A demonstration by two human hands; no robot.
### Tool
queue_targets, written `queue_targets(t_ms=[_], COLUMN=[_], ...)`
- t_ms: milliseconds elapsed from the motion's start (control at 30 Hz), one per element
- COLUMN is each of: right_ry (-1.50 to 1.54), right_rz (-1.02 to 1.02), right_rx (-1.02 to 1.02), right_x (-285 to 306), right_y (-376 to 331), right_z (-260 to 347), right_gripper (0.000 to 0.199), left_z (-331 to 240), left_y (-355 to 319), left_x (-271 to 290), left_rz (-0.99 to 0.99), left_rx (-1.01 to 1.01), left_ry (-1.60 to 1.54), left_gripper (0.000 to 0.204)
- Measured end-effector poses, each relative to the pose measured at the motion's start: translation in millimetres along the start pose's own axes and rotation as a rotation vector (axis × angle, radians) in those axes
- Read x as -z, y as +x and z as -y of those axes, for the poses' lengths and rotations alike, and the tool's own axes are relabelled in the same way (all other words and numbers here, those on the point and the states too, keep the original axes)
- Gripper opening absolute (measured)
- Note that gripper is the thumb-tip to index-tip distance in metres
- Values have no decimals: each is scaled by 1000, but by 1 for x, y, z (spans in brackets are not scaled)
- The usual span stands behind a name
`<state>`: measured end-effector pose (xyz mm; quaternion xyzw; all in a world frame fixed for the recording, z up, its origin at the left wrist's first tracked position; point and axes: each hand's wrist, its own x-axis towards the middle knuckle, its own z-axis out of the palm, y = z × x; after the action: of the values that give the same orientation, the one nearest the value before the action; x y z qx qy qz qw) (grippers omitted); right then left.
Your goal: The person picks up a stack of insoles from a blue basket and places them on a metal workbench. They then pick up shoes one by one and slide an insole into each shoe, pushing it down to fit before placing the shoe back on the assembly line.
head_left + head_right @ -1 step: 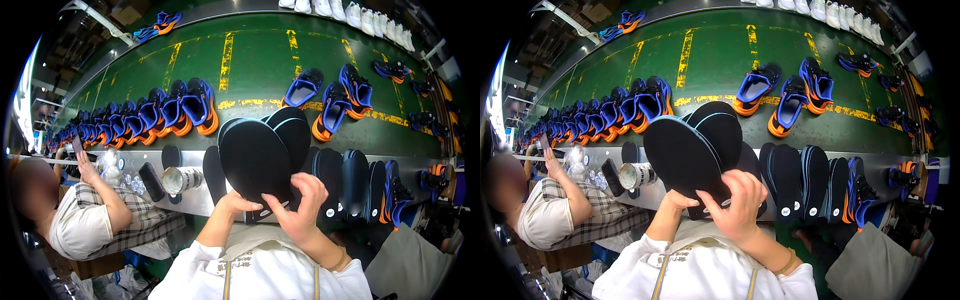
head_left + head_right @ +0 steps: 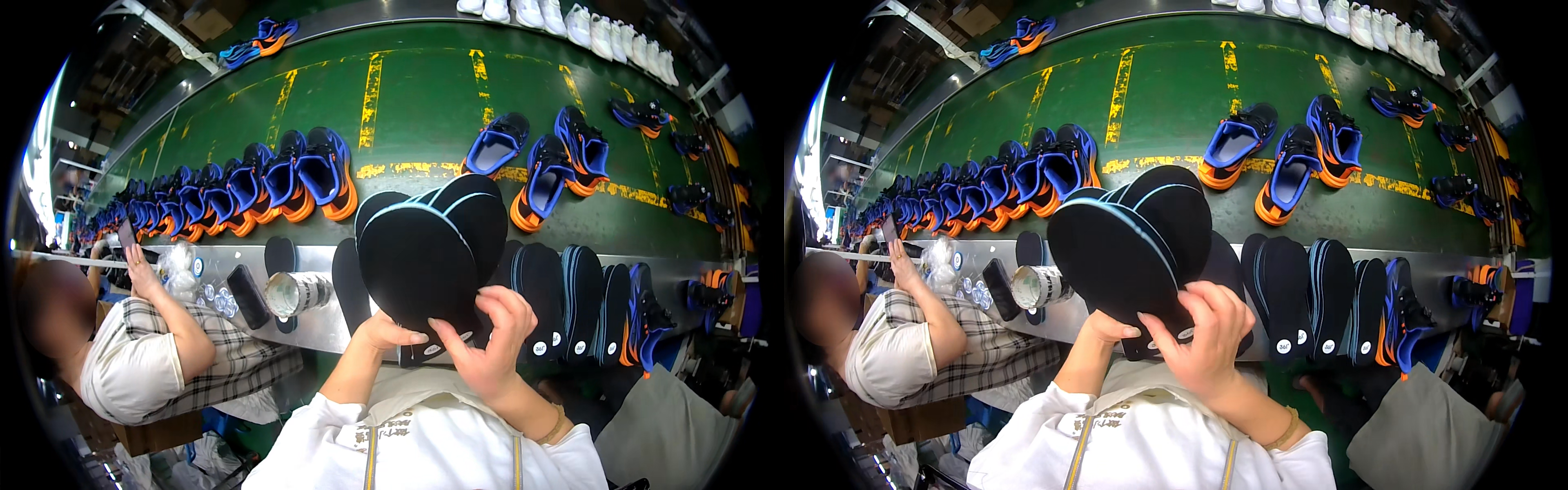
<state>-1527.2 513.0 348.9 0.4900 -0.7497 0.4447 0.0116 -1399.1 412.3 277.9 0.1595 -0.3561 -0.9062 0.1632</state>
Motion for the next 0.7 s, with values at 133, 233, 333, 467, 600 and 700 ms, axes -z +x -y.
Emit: queue_targets(t_ms=[133, 233, 333, 467, 600, 700], right_ry=[331, 413, 484, 700, 604, 501], right_rz=[110, 184, 233, 93, -138, 48], right_rx=[158, 293, 304, -220, -419, -415], right_x=[1, 8, 14, 44, 51, 48], right_y=[-6, -4, -8, 8, 6, -12], right_z=[3, 17, 20, 15, -29, -28], right_gripper=[45, 34, 31, 27, 27, 22], left_z=[13, 27, 33, 28, 8, 5], left_y=[-9, -8, -2, 1, 2, 0], left_x=[17, 20, 15, 11, -10, -14], left_rz=[83, -41, 158, 560, 509, 457], left_rx=[-40, -68, -55, -66, -25, 2], left_ry=[-151, -318, -545, -769, -728, -683], left_gripper=[74, 78, 80, 78, 75, 75])
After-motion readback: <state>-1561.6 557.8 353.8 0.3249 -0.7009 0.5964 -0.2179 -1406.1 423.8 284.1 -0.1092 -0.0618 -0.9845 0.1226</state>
